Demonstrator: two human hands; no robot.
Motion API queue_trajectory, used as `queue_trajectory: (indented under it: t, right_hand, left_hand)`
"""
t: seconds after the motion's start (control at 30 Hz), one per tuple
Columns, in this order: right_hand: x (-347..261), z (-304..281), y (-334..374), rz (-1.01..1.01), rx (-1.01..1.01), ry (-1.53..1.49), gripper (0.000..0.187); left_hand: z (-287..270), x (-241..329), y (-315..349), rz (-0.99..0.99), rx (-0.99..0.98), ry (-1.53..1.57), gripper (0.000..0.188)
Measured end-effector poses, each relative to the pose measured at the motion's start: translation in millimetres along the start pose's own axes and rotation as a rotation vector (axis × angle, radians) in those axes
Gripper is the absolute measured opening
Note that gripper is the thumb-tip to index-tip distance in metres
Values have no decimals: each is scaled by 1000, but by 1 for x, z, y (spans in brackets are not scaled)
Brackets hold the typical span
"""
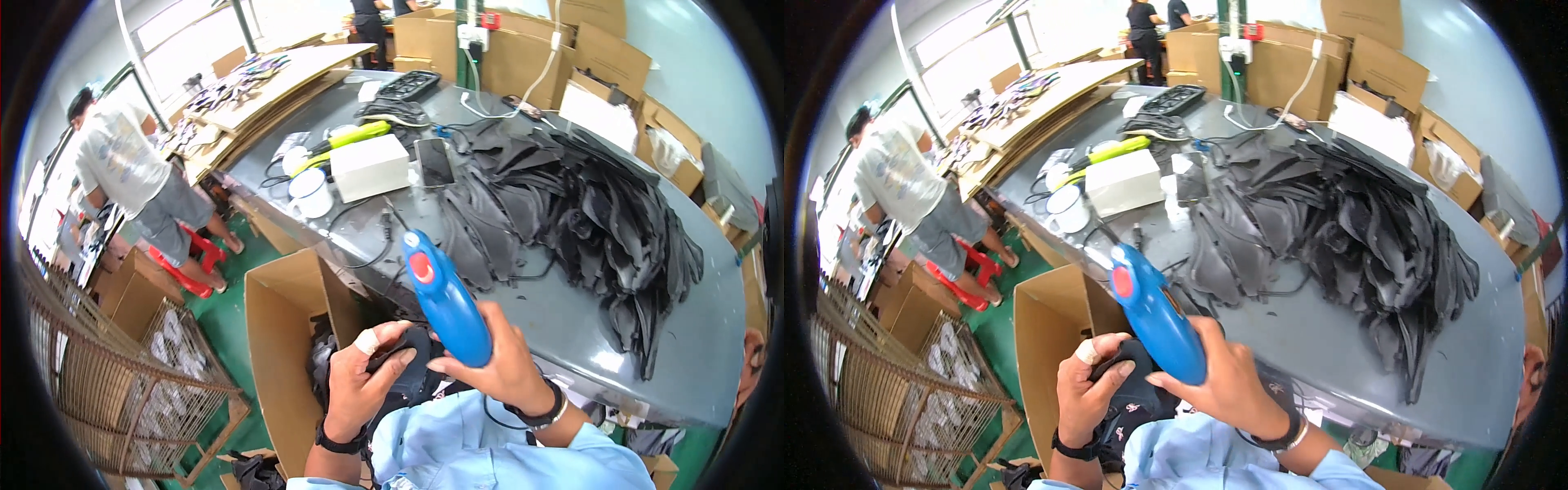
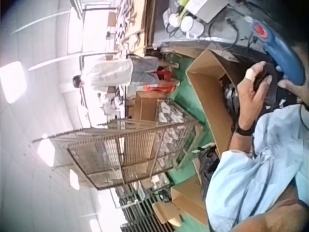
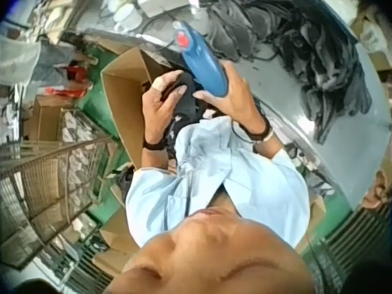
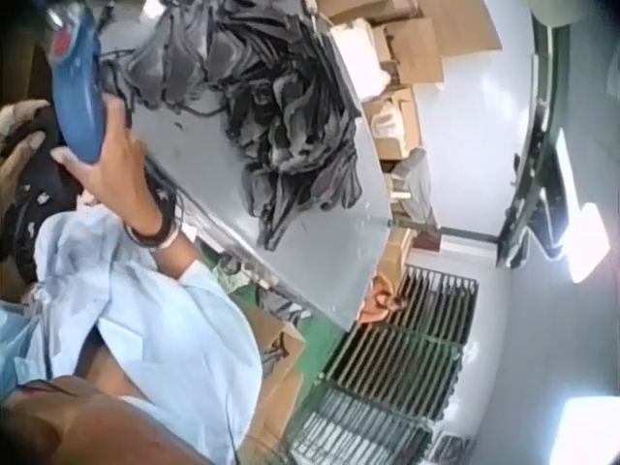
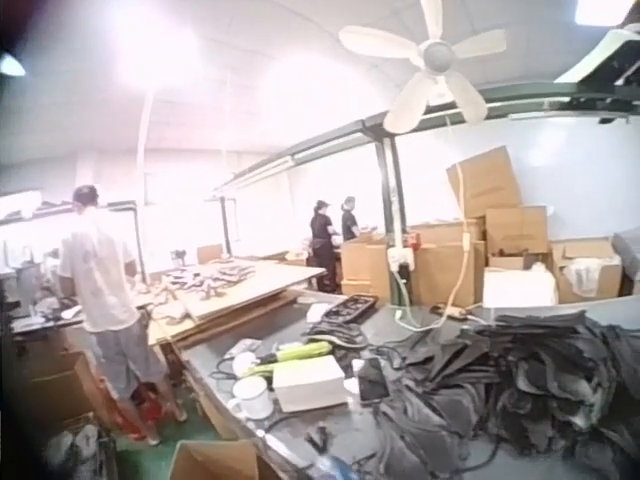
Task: Using a hot glue gun to apply adhesive to black fabric or foam components of a product, likely part of an athletic gear or footwear manufacturing process.
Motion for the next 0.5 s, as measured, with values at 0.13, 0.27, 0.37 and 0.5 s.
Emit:
queue_trajectory:
  t: [0.13, 0.27, 0.37, 0.5]
  right_hand:
    - [5, -6, -8, -22, -53, -156, 57]
    - [18, -15, -10, 128, 85, -375, 54]
    - [9, -13, -8, 120, 69, -414, 55]
    - [-10, -9, -3, 65, -17, -458, 57]
  left_hand:
    - [10, 3, -3, 308, 111, -128, 11]
    - [29, 6, 38, 618, 298, 101, 33]
    - [75, -9, 55, 1, -218, 380, 28]
    - [80, -35, 28, 44, 259, 1014, 53]
Point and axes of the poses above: each hand's wrist, its own y-axis away from the middle knuckle, its own z-axis out of the palm, x = y × z, the point moved 4 cm from there along -y, towards the middle knuckle, and after that the axes turned 7 degrees about z, right-handed, at the moved point
